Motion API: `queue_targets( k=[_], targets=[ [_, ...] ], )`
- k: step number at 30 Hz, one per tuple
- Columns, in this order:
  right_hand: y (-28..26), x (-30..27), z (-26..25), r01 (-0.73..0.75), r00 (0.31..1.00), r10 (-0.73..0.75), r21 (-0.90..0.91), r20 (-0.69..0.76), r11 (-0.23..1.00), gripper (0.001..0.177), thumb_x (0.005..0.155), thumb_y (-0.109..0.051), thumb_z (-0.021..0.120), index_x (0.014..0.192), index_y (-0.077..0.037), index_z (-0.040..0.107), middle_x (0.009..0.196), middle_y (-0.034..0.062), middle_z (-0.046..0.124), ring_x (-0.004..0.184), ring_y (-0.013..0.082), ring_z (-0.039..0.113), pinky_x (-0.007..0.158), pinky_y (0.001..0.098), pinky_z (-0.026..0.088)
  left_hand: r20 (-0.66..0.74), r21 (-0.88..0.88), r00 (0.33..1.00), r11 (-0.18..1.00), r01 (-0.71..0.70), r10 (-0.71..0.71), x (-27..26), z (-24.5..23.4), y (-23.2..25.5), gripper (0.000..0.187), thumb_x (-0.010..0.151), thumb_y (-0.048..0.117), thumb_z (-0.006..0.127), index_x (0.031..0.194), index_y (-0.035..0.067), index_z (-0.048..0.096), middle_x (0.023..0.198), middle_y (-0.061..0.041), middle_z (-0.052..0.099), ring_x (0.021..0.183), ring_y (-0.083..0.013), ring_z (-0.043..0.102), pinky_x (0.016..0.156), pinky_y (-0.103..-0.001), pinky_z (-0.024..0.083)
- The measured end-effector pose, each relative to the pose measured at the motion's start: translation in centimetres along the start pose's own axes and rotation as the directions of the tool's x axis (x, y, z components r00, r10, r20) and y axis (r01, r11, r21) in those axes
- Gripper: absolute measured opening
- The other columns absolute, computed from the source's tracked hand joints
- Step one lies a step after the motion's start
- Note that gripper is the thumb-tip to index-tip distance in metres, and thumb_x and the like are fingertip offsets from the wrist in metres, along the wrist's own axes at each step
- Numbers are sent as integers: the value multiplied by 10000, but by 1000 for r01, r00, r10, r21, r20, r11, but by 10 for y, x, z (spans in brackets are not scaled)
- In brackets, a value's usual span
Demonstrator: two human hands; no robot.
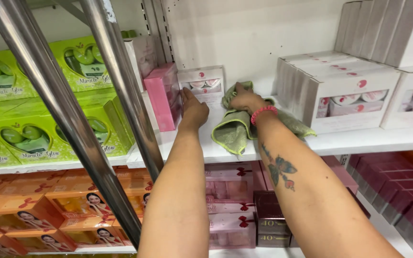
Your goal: Wiping down boxed beauty products with a cloth and recording inventory on a notepad.
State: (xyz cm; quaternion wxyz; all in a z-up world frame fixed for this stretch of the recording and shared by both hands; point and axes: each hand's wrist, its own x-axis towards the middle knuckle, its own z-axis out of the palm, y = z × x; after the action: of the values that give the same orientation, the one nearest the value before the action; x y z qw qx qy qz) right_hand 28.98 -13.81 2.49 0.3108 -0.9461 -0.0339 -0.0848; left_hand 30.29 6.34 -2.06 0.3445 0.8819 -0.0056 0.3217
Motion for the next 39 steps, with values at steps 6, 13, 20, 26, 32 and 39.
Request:
queue_targets(
  k=[6, 13, 20, 26, 32, 39],
  targets=[
    [-10, -11, -13, -5, 999, 2, 71, 40, 997, 1041, 709, -217, 728, 1638, -296, 265, 1667, 260, 212, 1519, 443, 289, 1218, 447, 329, 281, 99, 940, 980, 173, -194, -31, -50, 47, 967, 949, 235, 605, 1613, 85, -81, 1719, -124, -142, 1558, -354, 138, 1250, -463, 207],
    [-10, -3, -13, -56, 998, 58, 144, -9, 988, 1015, 709, -297, 779, 1606, -351, 306, 1685, 215, 151, 1520, 472, 224, 1214, 503, 317, 364, 125, 930, 992, 10, -55, -36, -60, 43, 959, 934, 273, 631, 1633, 120, -8, 1715, -99, -65, 1573, -366, 120, 1272, -439, 181],
    [-9, -5, -12, -77, 997, 79, 134, -5, 988, 939, 739, -312, 756, 1587, -394, 360, 1678, 220, 176, 1526, 471, 194, 1234, 531, 263, 140, 27, 988, 998, 63, -66, -7, -30, 22, 1036, 888, 172, 703, 1616, 41, -23, 1695, -231, 15, 1573, -400, 41, 1285, -430, 123],
    [-1, 0, -8, -6, 1000, 4, 138, 19, 990, 845, 813, -264, 750, 1573, -368, 394, 1634, 237, 244, 1441, 418, 353, 1150, 470, 383, 147, 27, 984, 995, 101, -104, -1, -33, 14, 1076, 855, 181, 726, 1604, -1, -25, 1662, -274, 37, 1563, -414, 90, 1276, -413, 149],
    [19, -1, -18, 81, 995, -99, 549, 3, 832, 632, 876, -122, 692, 1473, -94, 487, 1397, 179, 612, 1184, 292, 653, 951, 376, 568, 120, -43, 991, 997, 57, -52, -9, -43, 37, 678, 960, 258, 652, 1474, -28, 315, 1617, -308, 159, 1501, -460, 245, 1241, -428, 264],
    [23, -31, -31, 177, 975, -65, 566, -213, 805, 410, 939, -168, 646, 1334, -61, 619, 1193, 149, 700, 1066, 248, 656, 867, 374, 540, 9, -348, 999, 937, -34, 39, -5, -33, 37, 531, 995, 418, 547, 1288, -14, 448, 1241, -276, 658, 1181, -412, 634, 1021, -451, 478]
  ],
)
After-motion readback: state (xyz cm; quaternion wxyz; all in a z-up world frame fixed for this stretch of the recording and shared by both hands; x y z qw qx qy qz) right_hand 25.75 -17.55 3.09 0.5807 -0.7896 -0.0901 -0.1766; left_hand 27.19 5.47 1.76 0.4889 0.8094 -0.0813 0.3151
